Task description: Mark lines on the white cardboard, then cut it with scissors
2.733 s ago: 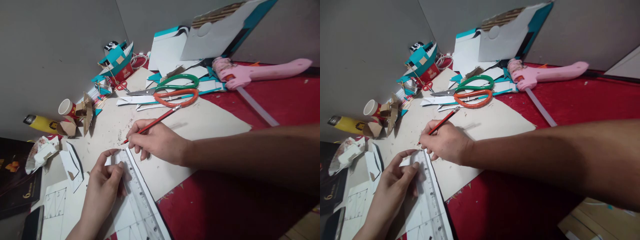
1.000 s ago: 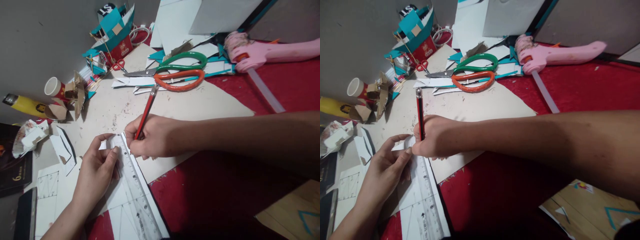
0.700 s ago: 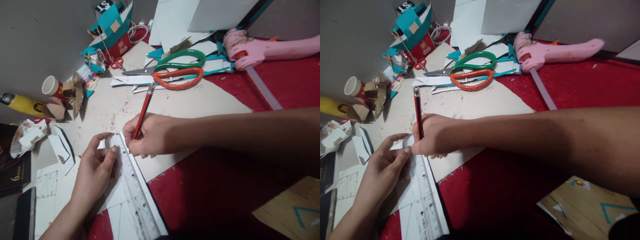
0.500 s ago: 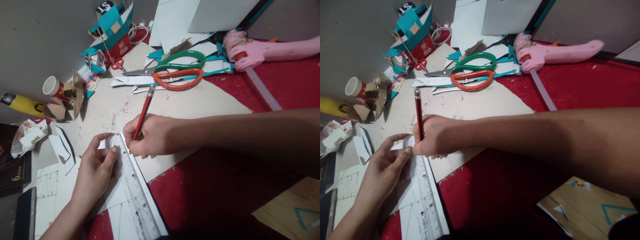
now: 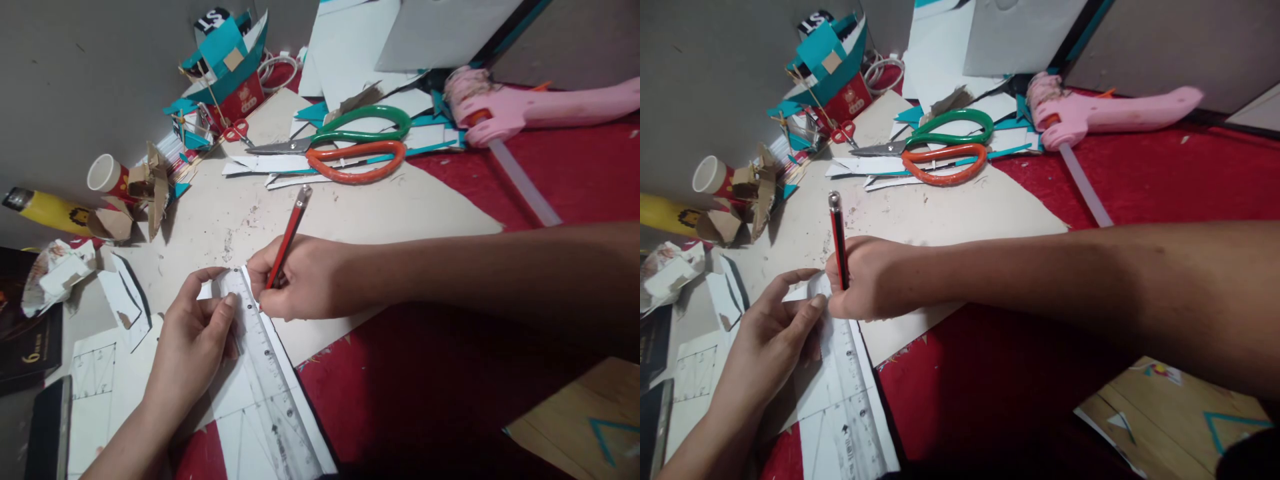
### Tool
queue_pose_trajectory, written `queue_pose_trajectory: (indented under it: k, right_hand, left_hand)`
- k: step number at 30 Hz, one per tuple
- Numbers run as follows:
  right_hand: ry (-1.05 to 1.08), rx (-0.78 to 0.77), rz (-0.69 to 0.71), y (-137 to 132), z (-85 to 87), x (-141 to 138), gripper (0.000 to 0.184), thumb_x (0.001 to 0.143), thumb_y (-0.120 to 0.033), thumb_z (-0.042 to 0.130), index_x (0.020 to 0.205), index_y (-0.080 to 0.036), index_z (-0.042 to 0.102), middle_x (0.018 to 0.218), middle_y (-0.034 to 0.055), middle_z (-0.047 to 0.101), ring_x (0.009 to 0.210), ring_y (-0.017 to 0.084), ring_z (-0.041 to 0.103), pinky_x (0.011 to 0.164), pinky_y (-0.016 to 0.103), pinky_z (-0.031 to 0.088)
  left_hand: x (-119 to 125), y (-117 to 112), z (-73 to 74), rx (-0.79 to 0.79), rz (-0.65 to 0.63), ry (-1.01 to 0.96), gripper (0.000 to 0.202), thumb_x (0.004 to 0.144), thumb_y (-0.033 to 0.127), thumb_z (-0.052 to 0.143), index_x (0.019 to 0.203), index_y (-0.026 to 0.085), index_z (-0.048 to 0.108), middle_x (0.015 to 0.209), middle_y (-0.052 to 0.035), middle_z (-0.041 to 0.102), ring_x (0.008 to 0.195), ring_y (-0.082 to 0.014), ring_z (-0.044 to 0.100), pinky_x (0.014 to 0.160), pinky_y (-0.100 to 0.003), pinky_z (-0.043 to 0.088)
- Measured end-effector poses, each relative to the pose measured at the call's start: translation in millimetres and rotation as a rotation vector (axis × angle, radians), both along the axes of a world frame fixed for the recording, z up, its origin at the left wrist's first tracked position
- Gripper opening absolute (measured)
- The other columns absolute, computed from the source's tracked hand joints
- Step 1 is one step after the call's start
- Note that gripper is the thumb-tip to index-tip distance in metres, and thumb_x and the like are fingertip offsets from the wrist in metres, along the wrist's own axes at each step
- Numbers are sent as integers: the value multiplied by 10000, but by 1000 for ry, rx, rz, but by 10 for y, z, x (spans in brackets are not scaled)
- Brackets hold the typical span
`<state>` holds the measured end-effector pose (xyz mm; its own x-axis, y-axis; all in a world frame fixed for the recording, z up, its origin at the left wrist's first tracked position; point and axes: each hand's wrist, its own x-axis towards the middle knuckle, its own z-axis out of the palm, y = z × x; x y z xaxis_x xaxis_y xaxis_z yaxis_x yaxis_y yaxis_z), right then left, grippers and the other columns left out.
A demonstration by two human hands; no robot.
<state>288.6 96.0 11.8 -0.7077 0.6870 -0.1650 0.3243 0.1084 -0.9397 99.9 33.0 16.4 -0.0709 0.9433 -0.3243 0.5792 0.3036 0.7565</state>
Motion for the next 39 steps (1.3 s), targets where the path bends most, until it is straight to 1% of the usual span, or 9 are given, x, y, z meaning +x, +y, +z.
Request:
queue_pose_trajectory:
  k: [2,9,16,22,26,33,39]
  right_hand:
    - [-15,37,-7,-6,-12,-9,101,714,-84,577,676,-176,558,583,-56,499,555,91,454,557,213,365]
    - [-6,54,2,-20,-62,-23,93,720,-96,579,684,-180,566,578,-62,490,536,94,430,568,230,347]
    - [-32,54,-11,-22,-37,-27,110,724,-81,579,682,-179,552,556,-73,472,523,86,422,547,223,333]
    - [18,135,29,-12,-75,-22,100,724,-113,578,666,-181,532,557,-70,438,553,92,402,570,221,331]
    - [7,161,7,-23,-79,-28,124,699,-99,576,636,-182,510,559,-67,421,564,92,389,560,216,323]
    - [-24,126,-21,-18,-70,-46,72,688,-138,592,642,-180,556,604,-40,496,613,108,434,558,216,334]
    - [-12,167,-7,-20,-83,-50,77,689,-121,593,643,-173,559,618,-32,504,648,117,450,598,224,342]
  left_hand:
    - [-2,0,-4,-7,1,2,303,925,376,600,1178,255,485,483,101,551,357,-81,480,364,-141,358]
    - [-5,-8,2,-11,-2,1,304,926,383,599,1179,258,487,470,101,529,359,-88,482,363,-149,362]
    - [-24,-18,-25,10,-4,-19,314,924,390,600,1186,257,491,479,100,538,353,-89,485,353,-150,360]
    - [-12,-14,-14,6,-16,-11,323,925,393,597,1191,251,482,468,103,534,359,-89,478,368,-150,365]
    - [-13,-19,-12,3,-15,3,324,921,397,599,1189,256,483,465,106,532,357,-91,476,367,-152,363]
    - [-38,-17,-30,11,-23,-9,305,929,398,593,1184,267,487,465,106,530,357,-88,478,370,-150,363]
    - [-47,-26,-29,9,-25,-18,303,934,397,590,1190,272,488,464,104,530,360,-87,475,371,-149,367]
